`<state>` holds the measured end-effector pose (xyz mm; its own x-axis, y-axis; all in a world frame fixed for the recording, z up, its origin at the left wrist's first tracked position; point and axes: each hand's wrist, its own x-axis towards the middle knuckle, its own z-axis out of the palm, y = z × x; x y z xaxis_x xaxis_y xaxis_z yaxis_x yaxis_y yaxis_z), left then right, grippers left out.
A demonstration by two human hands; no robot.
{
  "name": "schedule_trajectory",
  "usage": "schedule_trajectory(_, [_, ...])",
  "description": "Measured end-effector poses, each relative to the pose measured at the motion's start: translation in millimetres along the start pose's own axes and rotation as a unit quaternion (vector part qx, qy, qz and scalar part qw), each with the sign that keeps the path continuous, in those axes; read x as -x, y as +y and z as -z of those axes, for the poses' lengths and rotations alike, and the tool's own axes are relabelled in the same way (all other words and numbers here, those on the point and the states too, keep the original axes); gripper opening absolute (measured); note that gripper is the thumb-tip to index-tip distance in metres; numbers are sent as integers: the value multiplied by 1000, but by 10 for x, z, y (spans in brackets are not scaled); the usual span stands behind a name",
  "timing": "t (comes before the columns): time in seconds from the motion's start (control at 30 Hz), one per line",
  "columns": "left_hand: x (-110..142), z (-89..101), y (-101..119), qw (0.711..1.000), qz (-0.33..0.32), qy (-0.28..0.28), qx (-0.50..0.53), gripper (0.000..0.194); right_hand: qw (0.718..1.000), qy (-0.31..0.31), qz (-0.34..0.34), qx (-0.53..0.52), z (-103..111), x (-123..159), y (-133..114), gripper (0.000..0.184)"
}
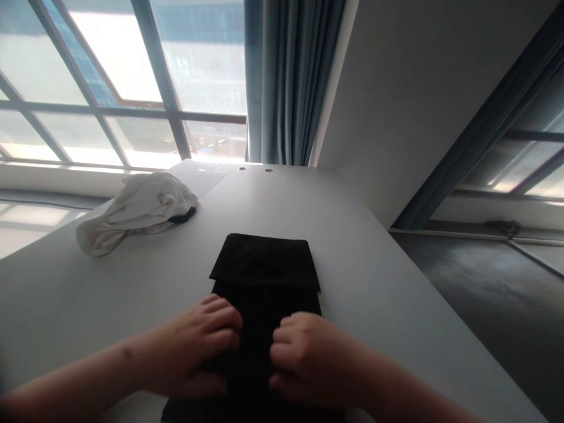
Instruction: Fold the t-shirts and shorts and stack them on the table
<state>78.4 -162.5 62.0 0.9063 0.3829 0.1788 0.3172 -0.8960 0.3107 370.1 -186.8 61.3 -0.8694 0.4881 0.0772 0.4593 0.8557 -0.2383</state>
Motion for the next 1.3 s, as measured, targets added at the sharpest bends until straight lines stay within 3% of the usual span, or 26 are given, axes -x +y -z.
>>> schedule_trajectory(0.07, [-3, -9, 129, 996, -51, -77, 3, 35, 995, -89, 42, -16, -28, -33, -177, 27])
schedule_trajectory(0.17, [-17, -30, 150, 989, -65, -136, -1, 43, 988, -144, 46, -20, -74, -82, -239, 24])
schedule_trajectory(0.27, [-16, -16, 147, 991, -43, -123, -11, 36, 990, -140, 29, -15, -153, -36, -204, 16])
schedule_trajectory(0.4, [-1, 3, 138, 994, -25, -96, -54, 28, 996, -86, -12, 15, -261, 123, -196, 9])
schedule_trajectory(0.57, [-1, -25, -48, 990, -6, -32, -134, 27, 989, -84, -119, -25, -132, 131, -129, 54])
schedule_trajectory(0.67, [6, 36, -150, 990, 12, 9, -142, 34, 981, -61, -185, -14, -35, 111, -33, 65])
schedule_trajectory(0.8, [38, 145, -252, 997, 24, 48, -59, 43, 975, -79, -205, -22, -5, 240, -3, 87])
schedule_trajectory(0.93, [48, 162, -370, 995, 2, 43, 95, 37, 972, -101, -207, -51, 36, 356, -60, 101])
schedule_trajectory(1.03, [42, 173, -426, 980, 13, 48, 191, 24, 968, -107, -212, -85, 193, 321, -28, 91])
schedule_trajectory(1.17, [56, 231, -437, 971, 61, 72, 221, 20, 958, -133, -188, -170, 466, 240, 146, 52])
schedule_trajectory(1.3, [58, 326, -352, 958, 59, -6, 280, 31, 948, -162, -135, -238, 547, 218, 226, 24])
